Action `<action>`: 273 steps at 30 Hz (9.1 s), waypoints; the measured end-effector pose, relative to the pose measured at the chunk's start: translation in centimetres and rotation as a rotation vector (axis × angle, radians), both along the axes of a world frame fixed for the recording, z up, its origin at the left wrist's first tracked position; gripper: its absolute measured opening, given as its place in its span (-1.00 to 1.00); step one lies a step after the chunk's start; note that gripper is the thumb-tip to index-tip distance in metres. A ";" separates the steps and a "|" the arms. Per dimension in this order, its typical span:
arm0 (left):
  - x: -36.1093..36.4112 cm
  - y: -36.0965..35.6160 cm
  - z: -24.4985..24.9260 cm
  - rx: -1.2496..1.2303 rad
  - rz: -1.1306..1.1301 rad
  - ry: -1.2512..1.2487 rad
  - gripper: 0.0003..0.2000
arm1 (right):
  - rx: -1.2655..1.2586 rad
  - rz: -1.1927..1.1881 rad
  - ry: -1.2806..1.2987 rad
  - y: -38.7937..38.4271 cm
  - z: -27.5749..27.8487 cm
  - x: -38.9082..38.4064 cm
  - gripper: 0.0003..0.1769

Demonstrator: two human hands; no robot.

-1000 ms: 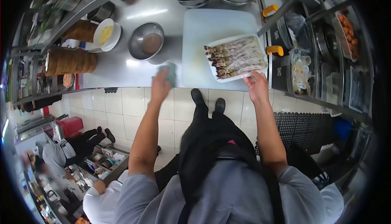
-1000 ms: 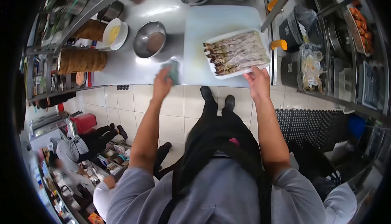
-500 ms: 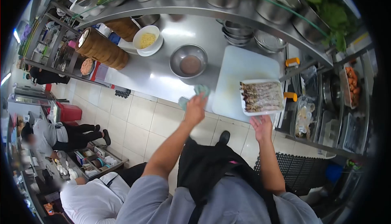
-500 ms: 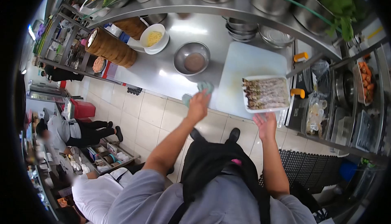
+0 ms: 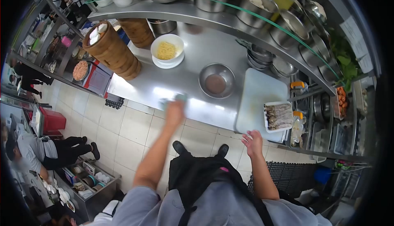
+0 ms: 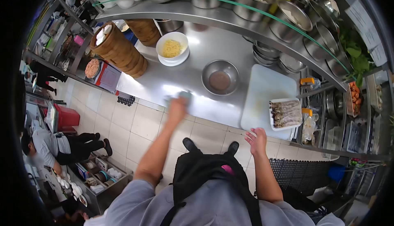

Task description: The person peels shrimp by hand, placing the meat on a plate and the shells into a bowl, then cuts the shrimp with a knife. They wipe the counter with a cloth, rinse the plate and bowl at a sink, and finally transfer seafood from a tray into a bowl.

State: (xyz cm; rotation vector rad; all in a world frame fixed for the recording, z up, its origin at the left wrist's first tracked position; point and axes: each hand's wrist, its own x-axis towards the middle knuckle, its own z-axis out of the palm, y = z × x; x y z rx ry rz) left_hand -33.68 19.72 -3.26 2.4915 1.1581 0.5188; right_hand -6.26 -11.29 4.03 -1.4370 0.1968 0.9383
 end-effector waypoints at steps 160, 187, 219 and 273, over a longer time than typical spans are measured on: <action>39.1 147.1 8.3 -0.770 -0.022 -0.749 -0.24 | 0.175 -0.482 -0.057 128.6 -17.4 25.7 -0.72; 71.8 171.0 -0.4 -0.990 -0.180 0.141 -0.40 | 0.171 -0.388 0.007 143.0 -11.1 38.8 -0.56; 72.0 174.5 -8.4 -0.432 0.099 0.306 -0.68 | 0.235 -0.011 -0.036 148.6 -7.4 52.8 -0.49; 78.5 152.1 11.3 0.206 -1.526 0.477 -0.52 | -0.307 -1.148 -0.155 139.0 -4.7 30.7 -0.70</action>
